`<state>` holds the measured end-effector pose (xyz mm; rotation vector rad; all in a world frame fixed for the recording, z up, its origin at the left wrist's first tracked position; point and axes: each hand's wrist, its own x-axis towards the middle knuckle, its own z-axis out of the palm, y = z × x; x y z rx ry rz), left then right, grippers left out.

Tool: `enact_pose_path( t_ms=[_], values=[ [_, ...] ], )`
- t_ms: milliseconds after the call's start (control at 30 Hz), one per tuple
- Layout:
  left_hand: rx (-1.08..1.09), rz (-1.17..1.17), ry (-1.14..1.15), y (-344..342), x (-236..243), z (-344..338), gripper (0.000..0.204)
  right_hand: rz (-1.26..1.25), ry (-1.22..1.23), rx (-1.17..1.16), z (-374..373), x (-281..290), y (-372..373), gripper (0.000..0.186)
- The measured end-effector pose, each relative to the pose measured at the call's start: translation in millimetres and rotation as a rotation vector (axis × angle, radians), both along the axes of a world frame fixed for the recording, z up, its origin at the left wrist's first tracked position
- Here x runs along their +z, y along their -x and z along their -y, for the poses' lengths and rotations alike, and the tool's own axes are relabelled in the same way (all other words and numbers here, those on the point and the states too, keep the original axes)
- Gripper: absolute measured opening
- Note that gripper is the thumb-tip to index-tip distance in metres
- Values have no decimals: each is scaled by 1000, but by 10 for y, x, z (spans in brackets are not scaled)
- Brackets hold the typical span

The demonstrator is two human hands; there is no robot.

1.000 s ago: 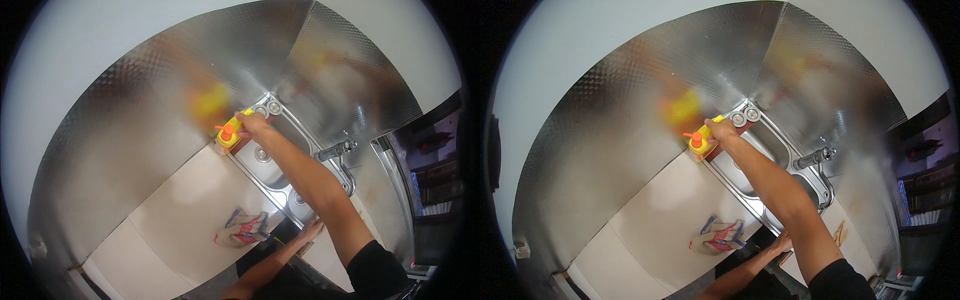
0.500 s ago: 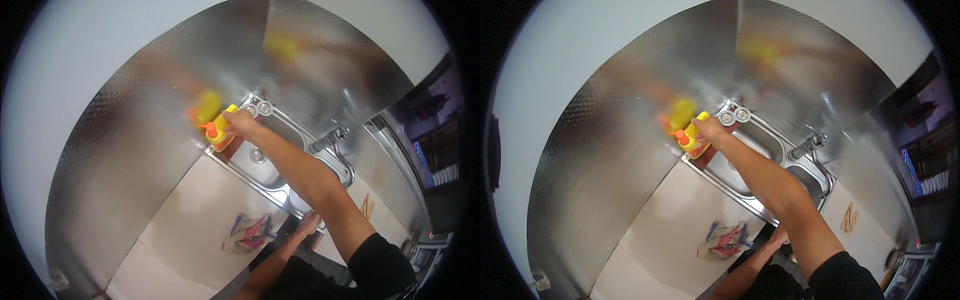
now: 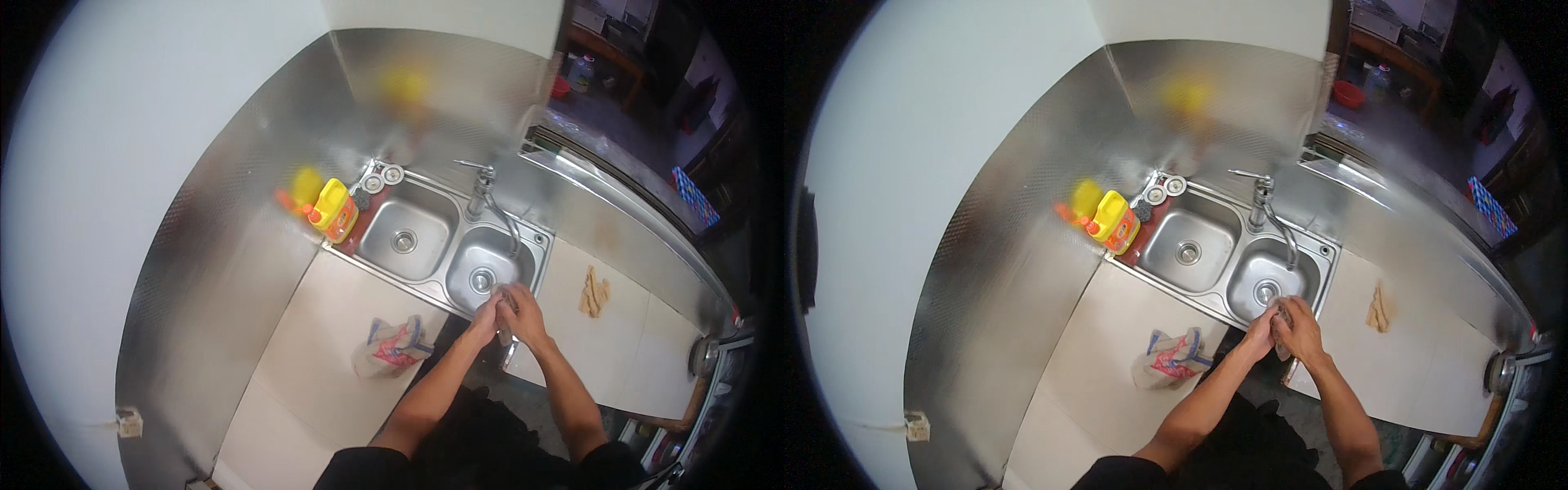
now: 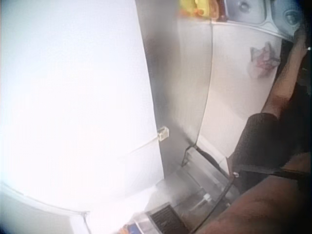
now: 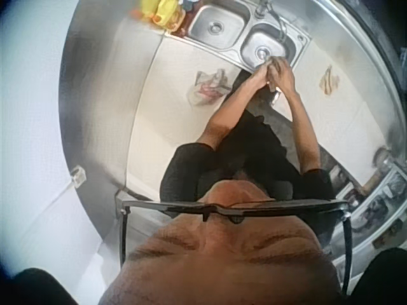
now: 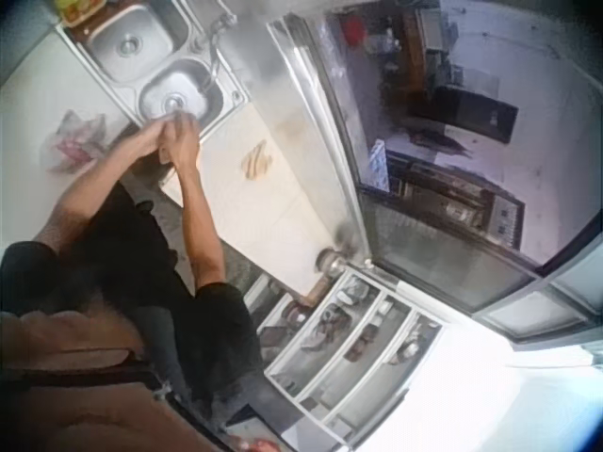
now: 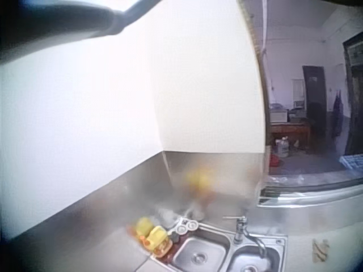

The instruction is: The person cleans a kitchen sink and countertop using a yellow bottle of liquid soap and a cloth. They apply soap to the cloth, scrub the sink basin and faucet, and wipe the surrounding counter area. The person rinses the cloth under running water multiple times and wrings it out before continuing to wipe the surfaces.

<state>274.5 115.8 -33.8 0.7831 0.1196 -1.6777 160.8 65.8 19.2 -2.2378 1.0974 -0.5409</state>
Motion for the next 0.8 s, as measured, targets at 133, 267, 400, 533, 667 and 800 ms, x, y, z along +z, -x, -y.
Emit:
enact_pose_path(
  t_ms=[133, 267, 400, 533, 667, 800],
  values=[
    [-214, -34, 171, 405, 158, -70, 45, 207, -447, -190, -321, -112, 671, 45],
    [-682, 545, 66, 530, 496, -147, 71, 731, -750, -413, -311, -664, 993, 30],
    [-738, 778, 481, -10, 748, -342, 66, 1199, -1308, -541, -375, -785, 747, 36],
    [-498, 1630, 344, -1837, 1172, -138, 52, 1197, -1386, -529, -260, -805, 349, 39],
    [-220, 2297, -187, -3781, 1638, 80, 56, 1088, -1289, -293, -212, -735, -835, 43],
    [-646, 2489, -451, -4855, 1360, 363, 48, 1007, -1238, -93, -120, -894, -2512, 50]
  ],
)
